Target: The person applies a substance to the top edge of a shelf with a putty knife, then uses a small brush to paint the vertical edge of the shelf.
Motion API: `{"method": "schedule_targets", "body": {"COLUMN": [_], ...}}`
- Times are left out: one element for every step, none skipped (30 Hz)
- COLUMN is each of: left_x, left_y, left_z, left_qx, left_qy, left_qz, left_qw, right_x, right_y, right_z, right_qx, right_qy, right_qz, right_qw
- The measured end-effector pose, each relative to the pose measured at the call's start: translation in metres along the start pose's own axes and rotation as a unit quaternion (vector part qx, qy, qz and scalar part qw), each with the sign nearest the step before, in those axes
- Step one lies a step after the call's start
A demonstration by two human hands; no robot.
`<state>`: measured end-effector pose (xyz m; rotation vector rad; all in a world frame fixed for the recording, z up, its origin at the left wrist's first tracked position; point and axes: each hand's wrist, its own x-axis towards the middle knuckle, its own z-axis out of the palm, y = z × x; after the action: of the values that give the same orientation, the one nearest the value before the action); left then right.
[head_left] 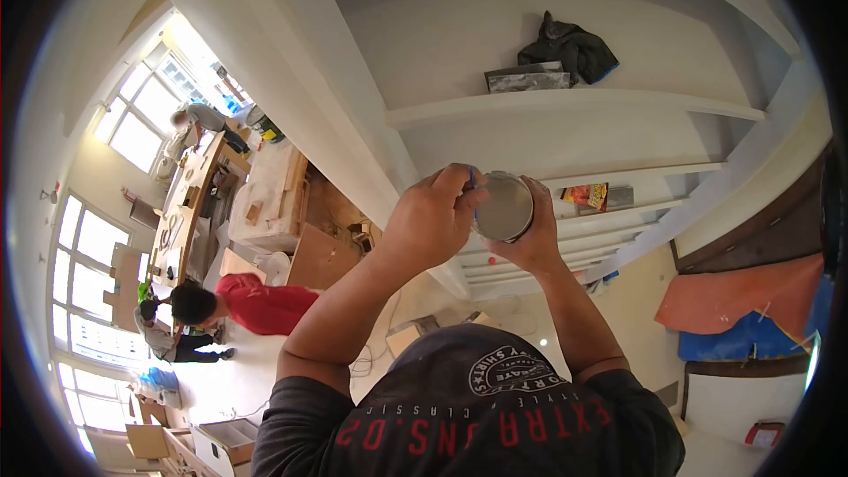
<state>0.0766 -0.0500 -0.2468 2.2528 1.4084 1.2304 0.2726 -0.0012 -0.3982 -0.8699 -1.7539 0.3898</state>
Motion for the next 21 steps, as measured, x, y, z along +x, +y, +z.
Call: {"method": "schedule_targets", "body": {"left_x": [-0.001, -0.003, -0.005, -0.007, -0.010, -0.012, -0.014, -0.017, -0.018, -0.018, -0.018, -0.017, -0.016, -0.016, -0.015, -0.013, -0.010, -0.007, -0.003, 0.003, 0.008], "left_y": [-0.001, -0.001, -0.002, -0.002, -0.003, -0.005, -0.006, -0.007, -0.008, -0.009, -0.011, -0.013, -0.015, -0.005, 0.010, 0.016, 0.019, 0.020, 0.026, 0.040, 0.047], "left_z": [0.000, -0.001, -0.001, -0.003, -0.005, -0.007, -0.009, -0.013, -0.016, -0.019, -0.021, -0.025, -0.033, -0.047, -0.063, -0.076, -0.091, -0.108, -0.124, -0.138, -0.148], "left_qx": [0.007, 0.014, 0.021, 0.021, 0.020, 0.019, 0.003, -0.013, -0.028, -0.081, -0.134, -0.186, -0.238, -0.233, -0.227, -0.237, -0.248, -0.275, -0.259, -0.228, -0.161], "left_qy": [-0.002, -0.004, -0.005, 0.002, 0.009, 0.016, 0.035, 0.053, 0.072, 0.103, 0.134, 0.163, 0.176, 0.194, 0.213, 0.226, 0.238, 0.237, 0.248, 0.256, 0.309], "left_qz": [-0.006, -0.012, -0.016, -0.021, -0.026, -0.031, -0.026, -0.020, -0.015, 0.009, 0.034, 0.059, 0.096, 0.094, 0.091, 0.120, 0.150, 0.199, 0.236, 0.273, 0.281], "left_qw": [1.000, 1.000, 1.000, 1.000, 0.999, 0.999, 0.999, 0.998, 0.997, 0.991, 0.981, 0.967, 0.950, 0.948, 0.946, 0.937, 0.927, 0.910, 0.903, 0.899, 0.894], "right_x": [0.001, 0.001, 0.002, 0.002, 0.003, 0.004, 0.004, 0.007, 0.012, 0.018, 0.024, 0.030, 0.037, 0.044, 0.051, 0.055, 0.058, 0.060, 0.064, 0.064, 0.059], "right_y": [0.000, 0.000, 0.000, 0.000, 0.002, 0.005, 0.007, 0.010, 0.013, 0.018, 0.024, 0.033, 0.040, 0.046, 0.051, 0.056, 0.064, 0.074, 0.084, 0.091, 0.099], "right_z": [0.001, 0.002, 0.003, 0.004, 0.004, 0.005, 0.005, 0.005, 0.004, 0.004, 0.004, 0.004, 0.005, 0.006, 0.008, 0.010, 0.013, 0.018, 0.021, 0.023, 0.026], "right_qx": [-0.002, -0.001, 0.000, 0.001, 0.016, 0.032, 0.048, 0.045, 0.043, 0.041, 0.042, 0.043, 0.044, 0.055, 0.066, 0.076, 0.092, 0.107, 0.124, 0.092, 0.063], "right_qy": [0.002, 0.006, 0.010, 0.015, 0.019, 0.022, 0.025, 0.030, 0.034, 0.039, 0.047, 0.055, 0.064, 0.071, 0.077, 0.083, 0.091, 0.098, 0.105, 0.109, 0.114], "right_qz": [-0.003, 0.004, 0.011, 0.017, 0.036, 0.054, 0.072, 0.076, 0.079, 0.081, 0.078, 0.075, 0.072, 0.081, 0.090, 0.099, 0.100, 0.099, 0.097, 0.107, 0.108], "right_qw": [1.000, 1.000, 1.000, 1.000, 0.999, 0.998, 0.996, 0.996, 0.995, 0.995, 0.995, 0.995, 0.994, 0.993, 0.991, 0.989, 0.987, 0.984, 0.982, 0.984, 0.986]}}
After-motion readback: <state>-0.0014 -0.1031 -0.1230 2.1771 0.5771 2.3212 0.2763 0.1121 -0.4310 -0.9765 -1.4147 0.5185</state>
